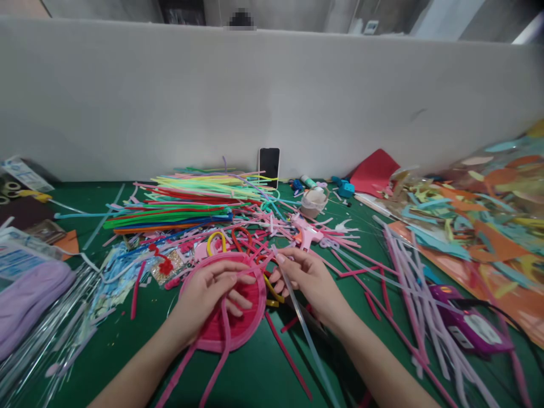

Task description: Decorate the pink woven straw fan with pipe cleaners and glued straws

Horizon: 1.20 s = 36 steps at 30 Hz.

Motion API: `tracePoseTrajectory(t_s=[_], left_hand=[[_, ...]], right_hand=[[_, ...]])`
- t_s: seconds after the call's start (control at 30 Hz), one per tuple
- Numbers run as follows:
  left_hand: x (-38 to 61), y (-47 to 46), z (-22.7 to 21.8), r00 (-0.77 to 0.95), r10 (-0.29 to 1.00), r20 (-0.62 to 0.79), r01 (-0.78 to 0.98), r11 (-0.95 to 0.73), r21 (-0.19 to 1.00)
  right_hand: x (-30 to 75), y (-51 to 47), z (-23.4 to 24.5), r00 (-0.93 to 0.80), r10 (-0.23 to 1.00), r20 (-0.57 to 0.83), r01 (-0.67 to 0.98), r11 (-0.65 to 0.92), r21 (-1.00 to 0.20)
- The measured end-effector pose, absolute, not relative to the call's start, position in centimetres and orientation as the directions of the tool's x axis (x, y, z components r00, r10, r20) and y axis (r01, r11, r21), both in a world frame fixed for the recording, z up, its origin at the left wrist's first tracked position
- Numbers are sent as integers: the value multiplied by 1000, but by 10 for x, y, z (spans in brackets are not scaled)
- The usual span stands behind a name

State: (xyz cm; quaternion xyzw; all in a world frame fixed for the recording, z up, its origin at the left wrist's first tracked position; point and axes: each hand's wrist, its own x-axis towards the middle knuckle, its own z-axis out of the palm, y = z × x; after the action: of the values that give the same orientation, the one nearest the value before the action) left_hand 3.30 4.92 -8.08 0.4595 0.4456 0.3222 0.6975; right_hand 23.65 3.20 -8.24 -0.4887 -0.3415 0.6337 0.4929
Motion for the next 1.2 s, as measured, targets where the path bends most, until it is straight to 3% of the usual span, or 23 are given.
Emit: tracePoseTrajectory(t_s=[0.37,0.5,0.7,1.0,1.2], left_hand=[[31,50,-89,470,804,-365,113,356,928],[27,52,-80,431,841,-327,329,191,925],[26,51,-65,466,863,-195,563,-119,817],[33,45,-64,541,829,-142,595,-257,762],[31,49,-67,529,823,-206,602,-193,775]], right_hand=[[240,32,-88,-121,935,-333,-251,-353,-901],[236,27,-91,-80,944,-321,-204,-331,-922],[230,24,-93,9,981,-192,-17,-192,-981],[223,23,-94,66,994,-91,58,-94,-994],[219,22,-93,22,991,-136,-1,-136,-991]])
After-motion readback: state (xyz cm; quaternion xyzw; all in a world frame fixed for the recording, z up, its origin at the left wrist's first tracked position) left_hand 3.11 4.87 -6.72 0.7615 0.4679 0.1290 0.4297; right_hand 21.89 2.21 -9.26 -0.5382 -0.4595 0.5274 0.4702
